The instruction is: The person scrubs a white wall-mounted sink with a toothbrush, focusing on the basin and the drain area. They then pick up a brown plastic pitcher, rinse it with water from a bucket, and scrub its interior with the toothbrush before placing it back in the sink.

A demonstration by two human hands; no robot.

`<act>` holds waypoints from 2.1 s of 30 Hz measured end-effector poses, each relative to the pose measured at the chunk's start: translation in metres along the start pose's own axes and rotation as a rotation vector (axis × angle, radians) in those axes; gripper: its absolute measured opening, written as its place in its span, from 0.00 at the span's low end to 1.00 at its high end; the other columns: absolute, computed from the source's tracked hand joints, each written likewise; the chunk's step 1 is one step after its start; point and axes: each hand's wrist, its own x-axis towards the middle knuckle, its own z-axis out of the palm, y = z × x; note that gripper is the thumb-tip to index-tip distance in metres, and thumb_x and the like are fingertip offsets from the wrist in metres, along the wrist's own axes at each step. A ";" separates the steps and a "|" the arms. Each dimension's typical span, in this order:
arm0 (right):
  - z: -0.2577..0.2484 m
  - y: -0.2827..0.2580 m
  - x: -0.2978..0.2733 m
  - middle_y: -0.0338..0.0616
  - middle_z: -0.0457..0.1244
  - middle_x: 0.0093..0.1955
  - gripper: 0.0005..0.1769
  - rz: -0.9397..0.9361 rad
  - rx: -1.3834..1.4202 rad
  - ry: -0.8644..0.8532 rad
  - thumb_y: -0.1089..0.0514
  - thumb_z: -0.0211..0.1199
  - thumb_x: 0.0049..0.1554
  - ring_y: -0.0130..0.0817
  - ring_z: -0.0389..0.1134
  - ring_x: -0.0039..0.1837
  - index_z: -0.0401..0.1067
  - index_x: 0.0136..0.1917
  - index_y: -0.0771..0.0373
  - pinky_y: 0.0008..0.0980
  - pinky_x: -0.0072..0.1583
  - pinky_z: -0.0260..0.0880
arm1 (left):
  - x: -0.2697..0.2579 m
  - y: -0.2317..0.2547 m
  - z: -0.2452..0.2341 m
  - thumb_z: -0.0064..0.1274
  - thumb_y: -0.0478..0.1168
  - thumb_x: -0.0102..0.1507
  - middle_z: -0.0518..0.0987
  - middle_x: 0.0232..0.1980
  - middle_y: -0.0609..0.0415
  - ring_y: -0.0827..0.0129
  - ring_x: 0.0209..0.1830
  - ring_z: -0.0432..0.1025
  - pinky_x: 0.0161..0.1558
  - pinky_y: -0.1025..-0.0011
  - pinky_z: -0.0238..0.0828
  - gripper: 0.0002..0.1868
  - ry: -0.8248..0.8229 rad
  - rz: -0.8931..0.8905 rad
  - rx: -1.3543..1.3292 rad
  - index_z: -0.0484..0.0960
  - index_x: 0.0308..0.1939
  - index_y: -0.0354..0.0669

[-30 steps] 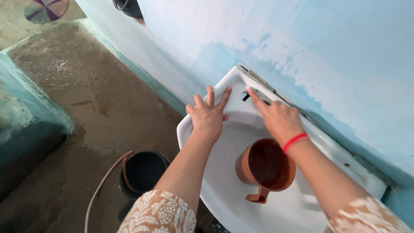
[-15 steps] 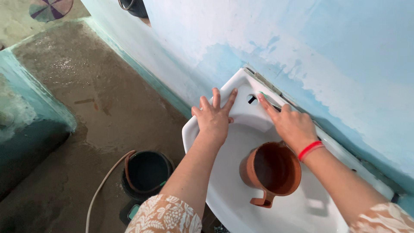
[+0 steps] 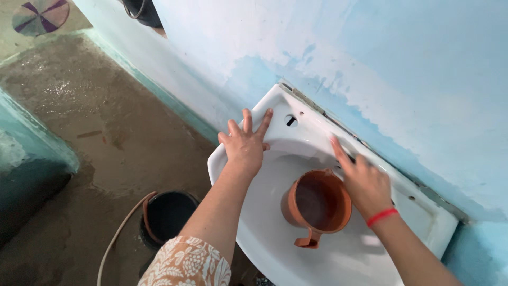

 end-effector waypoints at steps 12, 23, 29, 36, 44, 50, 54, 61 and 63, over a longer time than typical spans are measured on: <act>0.001 0.010 0.031 0.56 0.69 0.40 0.46 0.056 0.063 -0.073 0.64 0.50 0.58 0.55 0.73 0.39 0.44 0.85 0.40 0.51 0.43 0.76 | 0.002 0.001 -0.002 0.50 0.61 0.67 0.41 0.80 0.53 0.50 0.59 0.57 0.50 0.47 0.63 0.46 -0.041 -0.010 0.007 0.33 0.79 0.87; -0.001 0.001 0.051 0.51 0.67 0.40 0.51 -0.077 -0.016 -0.143 0.68 0.51 0.57 0.48 0.72 0.36 0.38 0.86 0.41 0.44 0.40 0.76 | -0.001 0.000 -0.002 0.48 0.60 0.68 0.41 0.80 0.53 0.51 0.57 0.57 0.50 0.49 0.63 0.46 -0.049 -0.002 0.019 0.32 0.80 0.86; -0.031 0.011 0.005 0.44 0.66 0.44 0.49 0.013 -0.137 -0.508 0.65 0.49 0.62 0.37 0.74 0.37 0.32 0.85 0.31 0.37 0.39 0.78 | 0.001 -0.002 -0.002 0.50 0.60 0.66 0.43 0.79 0.55 0.52 0.57 0.57 0.50 0.48 0.64 0.47 -0.008 -0.008 0.010 0.34 0.79 0.86; -0.007 -0.014 0.037 0.51 0.66 0.42 0.54 -0.076 -0.069 -0.220 0.64 0.56 0.54 0.44 0.72 0.35 0.37 0.86 0.38 0.39 0.36 0.73 | -0.001 -0.003 0.002 0.50 0.61 0.67 0.45 0.80 0.52 0.51 0.57 0.58 0.49 0.48 0.64 0.45 0.021 0.016 0.011 0.36 0.80 0.85; -0.012 0.023 -0.038 0.44 0.67 0.41 0.50 0.155 -0.138 -0.359 0.62 0.54 0.58 0.41 0.72 0.33 0.41 0.83 0.20 0.41 0.35 0.73 | 0.000 -0.003 0.009 0.52 0.61 0.65 0.46 0.79 0.53 0.51 0.58 0.57 0.51 0.45 0.62 0.45 0.081 0.019 -0.016 0.40 0.79 0.86; -0.008 0.028 -0.061 0.49 0.68 0.49 0.50 0.221 -0.057 -0.273 0.60 0.54 0.55 0.48 0.73 0.36 0.41 0.82 0.22 0.50 0.36 0.73 | 0.005 0.000 0.016 0.49 0.57 0.67 0.39 0.82 0.49 0.46 0.71 0.49 0.59 0.38 0.56 0.45 0.049 0.009 -0.019 0.36 0.80 0.83; 0.000 0.012 -0.027 0.53 0.68 0.48 0.52 0.198 0.067 -0.283 0.62 0.54 0.56 0.52 0.73 0.43 0.38 0.84 0.24 0.52 0.43 0.73 | 0.005 0.011 0.030 0.51 0.49 0.65 0.32 0.84 0.44 0.42 0.81 0.33 0.67 0.32 0.42 0.50 0.143 0.011 0.168 0.34 0.83 0.70; -0.025 0.022 -0.102 0.51 0.67 0.47 0.52 0.427 0.046 -0.336 0.64 0.53 0.58 0.52 0.72 0.42 0.37 0.85 0.27 0.51 0.44 0.75 | -0.015 0.074 0.026 0.55 0.36 0.62 0.33 0.86 0.53 0.34 0.82 0.31 0.71 0.26 0.38 0.56 0.113 0.280 0.106 0.34 0.82 0.79; -0.032 0.024 -0.111 0.52 0.66 0.48 0.51 0.513 0.056 -0.439 0.63 0.53 0.58 0.52 0.73 0.41 0.35 0.84 0.29 0.49 0.41 0.76 | -0.018 0.090 0.013 0.55 0.36 0.62 0.31 0.86 0.54 0.38 0.83 0.28 0.70 0.25 0.37 0.57 0.035 0.256 0.064 0.33 0.81 0.80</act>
